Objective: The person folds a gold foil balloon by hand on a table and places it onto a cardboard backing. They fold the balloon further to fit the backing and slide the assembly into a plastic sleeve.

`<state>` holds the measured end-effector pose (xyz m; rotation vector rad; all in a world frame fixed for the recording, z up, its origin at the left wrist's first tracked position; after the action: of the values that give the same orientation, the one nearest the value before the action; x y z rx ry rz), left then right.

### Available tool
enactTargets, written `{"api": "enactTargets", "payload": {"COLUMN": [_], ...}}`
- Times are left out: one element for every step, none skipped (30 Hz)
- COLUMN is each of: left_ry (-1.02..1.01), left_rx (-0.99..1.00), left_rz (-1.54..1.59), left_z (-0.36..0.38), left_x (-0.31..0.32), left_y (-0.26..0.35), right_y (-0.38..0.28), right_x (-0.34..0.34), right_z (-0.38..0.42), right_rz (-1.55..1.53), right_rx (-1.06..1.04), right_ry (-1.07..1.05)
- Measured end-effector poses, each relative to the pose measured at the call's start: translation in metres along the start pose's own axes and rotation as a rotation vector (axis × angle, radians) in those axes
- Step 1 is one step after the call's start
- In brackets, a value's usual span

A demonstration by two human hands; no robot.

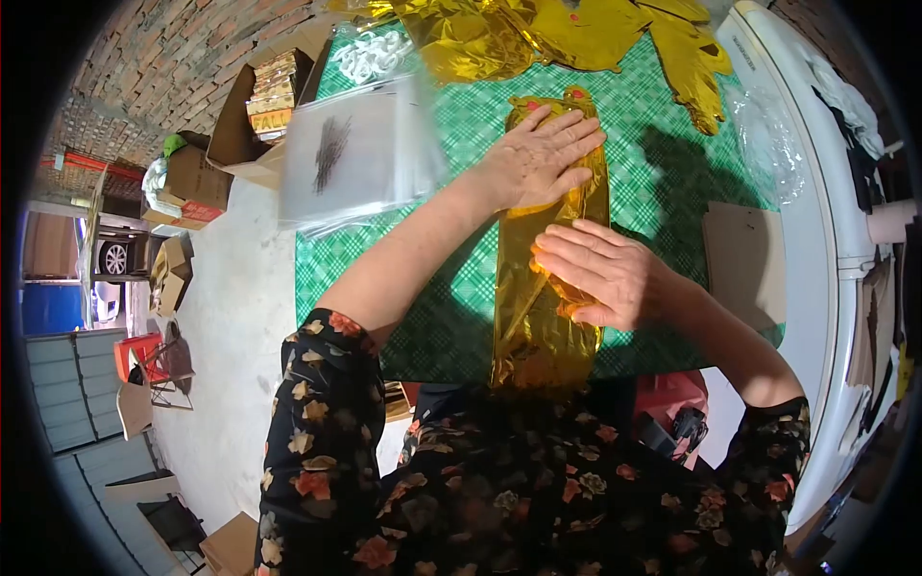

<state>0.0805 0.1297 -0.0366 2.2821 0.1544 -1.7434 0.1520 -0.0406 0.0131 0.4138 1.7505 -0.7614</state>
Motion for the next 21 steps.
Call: {"api": "enactTargets", "payload": {"left_ry": [-0.004, -0.004, -0.004, -0.004, 0.007, 0.018, 0.027, 0.023, 0.021, 0.018, 0.021, 0.025, 0.031, 0.029, 0.029, 0.031, 0.027, 0.024, 0.02, 0.018, 0.017], "left_rx": [0.001, -0.002, -0.005, -0.008, 0.002, 0.011, 0.018, 0.013, 0.011, 0.011, 0.004, 0.0, -0.001, -0.001, 0.0, 0.0, -0.004, -0.001, 0.001, 0.002, 0.006], "left_rz": [0.007, 0.006, 0.006, 0.009, 0.008, 0.008, 0.011, 0.013, 0.013, 0.011, 0.015, 0.02, 0.024, 0.028, 0.03, 0.032, 0.045, 0.063, 0.081, 0.073, 0.066], "left_z": [-0.001, -0.001, 0.0, -0.001, -0.001, -0.002, -0.001, 0.0, -0.001, -0.001, 0.0, 0.0, 0.0, -0.001, -0.001, 0.0, 0.0, 0.0, 0.001, 0.001, 0.001], "left_x": [-0.001, -0.002, -0.003, -0.003, -0.003, -0.002, 0.0, 0.0, -0.001, -0.002, -0.002, -0.002, -0.003, -0.003, -0.002, -0.003, -0.005, -0.007, -0.009, -0.01, -0.011], "left_y": [0.0, 0.0, 0.002, 0.002, 0.001, 0.0, -0.001, 0.0, 0.0, 0.001, 0.0, 0.001, 0.002, 0.002, 0.002, 0.002, 0.002, 0.003, 0.004, 0.005, 0.004], "right_y": [-0.001, -0.001, 0.004, 0.006, 0.007, 0.009, 0.013, 0.011, 0.007, 0.003, -0.003, -0.012, -0.022, -0.033, -0.045, -0.054, -0.06, -0.071, -0.081, -0.1, -0.112], "right_x": [0.0, 0.001, 0.011, 0.015, 0.019, 0.02, 0.022, 0.026, 0.029, 0.032, 0.04, 0.046, 0.051, 0.053, 0.056, 0.074, 0.07, 0.068, 0.066, 0.07, 0.07], "right_z": [-0.007, -0.014, -0.021, -0.029, -0.036, -0.042, -0.045, -0.045, -0.044, -0.043, -0.044, -0.04, -0.037, -0.036, -0.034, -0.027, -0.024, -0.018, -0.013, -0.004, 0.001], "right_rz": [-0.032, -0.062, -0.058, -0.055, -0.052, -0.05, -0.053, -0.03, -0.005, 0.021, 0.042, 0.079, 0.119, 0.163, 0.272, 0.498, 0.293, 0.082, -0.129, -0.341, -0.548], "right_rx": [-0.019, -0.037, -0.093, -0.108, -0.123, -0.137, -0.116, -0.115, -0.114, -0.113, -0.103, -0.138, -0.17, -0.201, -0.243, -0.28, -0.285, -0.266, -0.259, -0.228, -0.194], "right_ry": [-0.019, -0.039, -0.071, -0.067, -0.064, -0.061, -0.085, -0.103, -0.118, -0.132, -0.16, -0.222, -0.285, -0.347, -0.405, -0.4, -0.388, -0.35, -0.313, -0.247, -0.172]}}
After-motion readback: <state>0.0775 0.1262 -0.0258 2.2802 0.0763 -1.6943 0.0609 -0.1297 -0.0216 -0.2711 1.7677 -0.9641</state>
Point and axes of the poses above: each hand's wrist, its own z-axis away from the middle knuckle, its own x-axis out of the palm, y = z × x, the point moved 5 cm from there along -z, towards the middle knuckle, and after that the axes turned 2 degrees about z, right-handed, at the moved point
